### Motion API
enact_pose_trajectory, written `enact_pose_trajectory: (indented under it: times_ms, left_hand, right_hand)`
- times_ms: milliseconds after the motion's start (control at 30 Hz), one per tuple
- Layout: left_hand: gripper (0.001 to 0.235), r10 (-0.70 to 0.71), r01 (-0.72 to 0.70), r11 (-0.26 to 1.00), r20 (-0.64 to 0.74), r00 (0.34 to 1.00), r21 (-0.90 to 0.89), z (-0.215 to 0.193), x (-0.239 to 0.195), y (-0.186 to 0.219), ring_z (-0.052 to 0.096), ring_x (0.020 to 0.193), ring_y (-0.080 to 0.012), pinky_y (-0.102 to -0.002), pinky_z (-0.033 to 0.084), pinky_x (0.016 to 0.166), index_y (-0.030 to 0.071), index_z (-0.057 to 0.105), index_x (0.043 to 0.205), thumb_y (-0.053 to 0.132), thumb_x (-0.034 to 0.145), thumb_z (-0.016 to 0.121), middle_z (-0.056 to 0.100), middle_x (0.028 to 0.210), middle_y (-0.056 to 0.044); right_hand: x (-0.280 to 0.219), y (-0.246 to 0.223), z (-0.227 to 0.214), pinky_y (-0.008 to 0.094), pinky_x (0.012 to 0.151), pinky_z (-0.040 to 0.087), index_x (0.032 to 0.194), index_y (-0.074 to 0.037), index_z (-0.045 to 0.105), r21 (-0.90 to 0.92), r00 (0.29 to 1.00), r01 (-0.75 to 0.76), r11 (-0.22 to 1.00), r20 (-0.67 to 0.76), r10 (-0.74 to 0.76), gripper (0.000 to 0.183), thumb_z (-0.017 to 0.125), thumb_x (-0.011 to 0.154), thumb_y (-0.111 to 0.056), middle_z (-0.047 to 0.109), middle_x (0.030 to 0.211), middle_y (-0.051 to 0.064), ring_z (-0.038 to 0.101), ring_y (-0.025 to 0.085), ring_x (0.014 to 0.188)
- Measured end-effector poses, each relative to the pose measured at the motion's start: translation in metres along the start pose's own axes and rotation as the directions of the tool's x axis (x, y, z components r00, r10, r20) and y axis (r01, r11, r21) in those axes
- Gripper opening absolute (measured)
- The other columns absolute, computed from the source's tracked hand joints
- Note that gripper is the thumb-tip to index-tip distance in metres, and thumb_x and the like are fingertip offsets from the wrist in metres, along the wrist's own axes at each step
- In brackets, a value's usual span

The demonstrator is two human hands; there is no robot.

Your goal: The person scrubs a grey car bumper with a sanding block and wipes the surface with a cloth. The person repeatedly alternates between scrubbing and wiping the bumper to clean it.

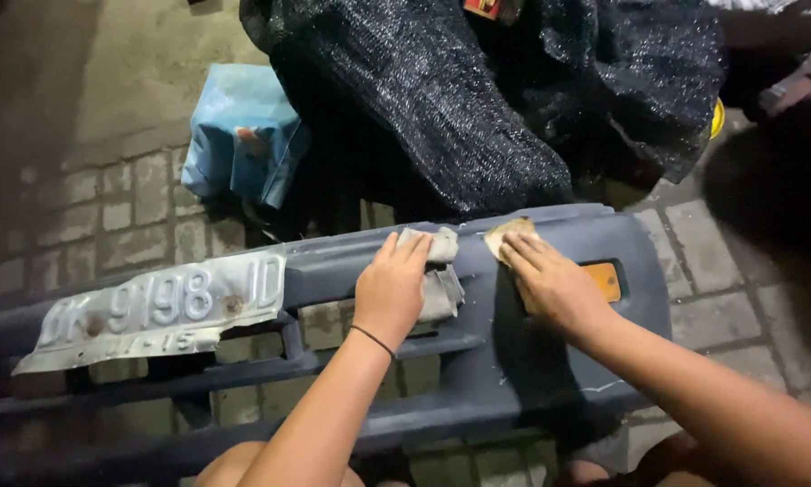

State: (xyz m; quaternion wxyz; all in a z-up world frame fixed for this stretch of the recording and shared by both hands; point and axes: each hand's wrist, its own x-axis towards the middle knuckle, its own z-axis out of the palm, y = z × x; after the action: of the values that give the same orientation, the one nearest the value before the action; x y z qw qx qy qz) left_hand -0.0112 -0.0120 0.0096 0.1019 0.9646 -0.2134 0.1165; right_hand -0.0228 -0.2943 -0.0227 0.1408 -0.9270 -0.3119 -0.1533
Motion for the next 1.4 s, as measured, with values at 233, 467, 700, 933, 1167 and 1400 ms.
enact_pose_trajectory:
  times_ms: [233, 467, 700, 933, 1167, 1400]
  left_hand:
    - [0.044, 0.234, -0.249, 0.963, -0.145, 0.961, -0.101, 0.017, -0.003, 0.002, 0.064, 0.125, -0.0353, -0.043, 0.053, 0.1, 0.019, 0.07, 0.129, 0.007, 0.087, 0.061, 0.073, 0.122, -0.002]
    - [0.038, 0.155, -0.15, 0.988, -0.201, 0.967, 0.042, 0.012, 0.002, 0.0, 0.066, 0.112, -0.0318, -0.042, 0.05, 0.102, 0.02, 0.072, 0.118, 0.01, 0.082, 0.064, 0.074, 0.11, -0.005]
    - [0.05, 0.184, -0.187, 0.982, -0.085, 0.979, -0.022, 0.011, -0.003, 0.002, 0.067, 0.117, -0.0334, -0.044, 0.051, 0.105, 0.016, 0.072, 0.126, 0.007, 0.077, 0.071, 0.075, 0.12, -0.007]
    - [0.046, 0.009, -0.009, 0.998, -0.005, 1.0, -0.068, -0.01, 0.004, -0.003, 0.067, 0.119, -0.0354, -0.041, 0.055, 0.1, 0.013, 0.07, 0.131, 0.006, 0.086, 0.065, 0.075, 0.119, -0.008]
    - [0.041, 0.043, -0.045, 0.999, -0.149, 0.988, -0.011, -0.008, -0.007, -0.002, 0.065, 0.122, -0.0338, -0.04, 0.054, 0.103, 0.013, 0.07, 0.129, 0.001, 0.091, 0.062, 0.073, 0.122, -0.007]
    - [0.039, -0.022, 0.024, 0.998, 0.037, 0.999, -0.051, -0.018, -0.003, 0.003, 0.064, 0.123, -0.0402, -0.044, 0.054, 0.105, 0.009, 0.071, 0.128, -0.001, 0.091, 0.065, 0.073, 0.121, -0.012]
  right_hand:
    - [-0.003, -0.002, -0.002, 0.05, 0.11, 0.049, 0.129, 0.003, 0.064, 0.101, 0.999, 0.046, 0.994, -0.007, -0.046, 0.041, 0.057, 0.09, -0.004, 0.065, 0.132, 0.029, 0.063, 0.045, 0.124]
    - [-0.003, 0.003, 0.0, 0.048, 0.112, 0.048, 0.136, 0.0, 0.062, -0.005, 0.999, 0.045, 0.999, 0.016, -0.045, 0.048, 0.059, 0.089, -0.009, 0.065, 0.135, 0.026, 0.064, 0.041, 0.125]
    - [-0.022, 0.02, 0.029, 0.048, 0.108, 0.05, 0.145, -0.003, 0.057, -0.039, 1.0, -0.01, 0.999, 0.019, 0.011, 0.058, 0.06, 0.088, -0.016, 0.063, 0.139, 0.023, 0.062, 0.04, 0.127]
    - [-0.017, 0.012, 0.014, 0.046, 0.11, 0.05, 0.141, -0.001, 0.059, -0.048, 0.999, 0.042, 0.998, -0.017, -0.043, 0.054, 0.062, 0.087, -0.01, 0.063, 0.138, 0.026, 0.063, 0.041, 0.125]
    - [-0.016, -0.004, 0.002, 0.047, 0.111, 0.048, 0.14, 0.001, 0.058, 0.055, 0.996, 0.087, 0.995, 0.018, -0.088, 0.058, 0.057, 0.083, -0.009, 0.061, 0.142, 0.025, 0.06, 0.042, 0.129]
    - [-0.016, 0.031, 0.022, 0.045, 0.11, 0.05, 0.141, 0.002, 0.057, -0.167, 0.996, 0.083, 0.982, -0.008, -0.086, 0.06, 0.06, 0.082, -0.006, 0.06, 0.143, 0.025, 0.059, 0.041, 0.133]
